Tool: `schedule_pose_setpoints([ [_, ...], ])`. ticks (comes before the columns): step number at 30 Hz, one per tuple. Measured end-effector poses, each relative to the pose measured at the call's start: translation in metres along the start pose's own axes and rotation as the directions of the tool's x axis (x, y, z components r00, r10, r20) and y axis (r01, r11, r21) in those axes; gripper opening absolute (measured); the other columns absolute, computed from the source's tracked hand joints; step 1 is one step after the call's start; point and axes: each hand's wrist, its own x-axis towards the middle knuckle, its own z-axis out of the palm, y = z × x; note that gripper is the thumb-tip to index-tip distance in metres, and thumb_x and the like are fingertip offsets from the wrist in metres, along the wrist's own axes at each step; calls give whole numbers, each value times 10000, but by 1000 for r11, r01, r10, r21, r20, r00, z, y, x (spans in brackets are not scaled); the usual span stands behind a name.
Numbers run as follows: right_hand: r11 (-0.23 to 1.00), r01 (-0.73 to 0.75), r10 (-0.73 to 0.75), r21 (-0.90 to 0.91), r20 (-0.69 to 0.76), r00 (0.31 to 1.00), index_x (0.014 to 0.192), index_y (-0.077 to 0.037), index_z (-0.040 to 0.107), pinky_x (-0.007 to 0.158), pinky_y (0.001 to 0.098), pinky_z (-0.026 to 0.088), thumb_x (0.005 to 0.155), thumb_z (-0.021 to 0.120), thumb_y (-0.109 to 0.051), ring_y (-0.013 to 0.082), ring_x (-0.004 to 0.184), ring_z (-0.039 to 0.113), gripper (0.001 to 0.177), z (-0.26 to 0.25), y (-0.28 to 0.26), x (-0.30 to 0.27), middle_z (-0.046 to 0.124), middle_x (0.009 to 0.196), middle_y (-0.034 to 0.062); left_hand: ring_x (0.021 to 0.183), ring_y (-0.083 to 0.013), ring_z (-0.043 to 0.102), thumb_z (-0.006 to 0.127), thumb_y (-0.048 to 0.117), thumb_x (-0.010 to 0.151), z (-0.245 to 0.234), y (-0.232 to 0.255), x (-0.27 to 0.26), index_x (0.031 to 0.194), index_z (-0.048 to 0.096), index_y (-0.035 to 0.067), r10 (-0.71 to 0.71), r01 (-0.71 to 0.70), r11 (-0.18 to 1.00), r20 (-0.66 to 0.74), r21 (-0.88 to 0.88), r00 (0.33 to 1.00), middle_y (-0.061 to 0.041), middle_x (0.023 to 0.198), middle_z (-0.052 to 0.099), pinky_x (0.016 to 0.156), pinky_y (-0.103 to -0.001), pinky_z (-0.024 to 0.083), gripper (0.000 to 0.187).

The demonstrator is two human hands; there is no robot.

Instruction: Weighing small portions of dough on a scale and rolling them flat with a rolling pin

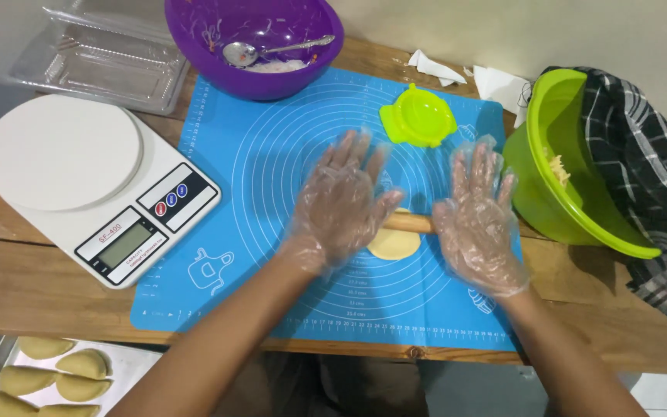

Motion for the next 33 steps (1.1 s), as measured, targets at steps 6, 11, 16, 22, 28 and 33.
schedule_pose_setpoints([
  [6,996,22,-31,84,98,995,1613,59,232,1252,544,152,962,472,-219,436,1539,226,747,-14,-4,-34,226,1657,329,1513,-394,287,243,559,1029,-16,17,-25,1572,338,37,-3,20,998,259,-64,966,-256,1584,379,1243,-501,188,759],
  [11,977,143,-142,160,-17,990,1619,3,283,1243,511,180,1035,368,-320,404,1525,275,673,-2,1,-64,299,1659,256,1469,-381,370,401,536,1007,-30,31,-53,1577,337,51,53,-48,999,269,-23,962,-211,1570,426,1192,-491,303,751],
  [16,954,230,-209,193,-121,970,1616,-74,314,1250,443,230,1029,410,-439,308,1524,323,697,3,9,-73,305,1686,132,1313,-344,566,684,478,888,-11,27,-64,1554,416,126,100,-102,993,53,50,994,-143,1419,596,1001,-476,504,799],
  [22,934,227,-203,275,-116,972,1578,-73,423,1238,406,267,1039,468,-320,278,1483,399,594,-8,5,-44,425,1626,113,1020,-318,642,601,351,983,14,5,-31,1292,552,94,181,-183,983,-56,-27,982,-126,1054,651,825,-425,569,405],
  [28,973,208,-204,104,-51,978,1627,-78,362,1170,567,315,1116,308,-326,390,1468,399,571,14,17,2,388,1645,174,742,-212,699,538,349,1037,21,-10,4,1047,654,106,128,-126,992,-69,25,989,-31,760,661,700,-327,595,269],
  [33,983,180,-180,24,17,983,1646,-126,321,1140,586,333,1076,335,-372,398,1492,368,621,13,16,3,321,1678,192,969,-200,711,647,313,965,14,-14,30,1224,721,254,-70,142,946,243,-292,968,-22,995,735,820,-386,591,276],
])
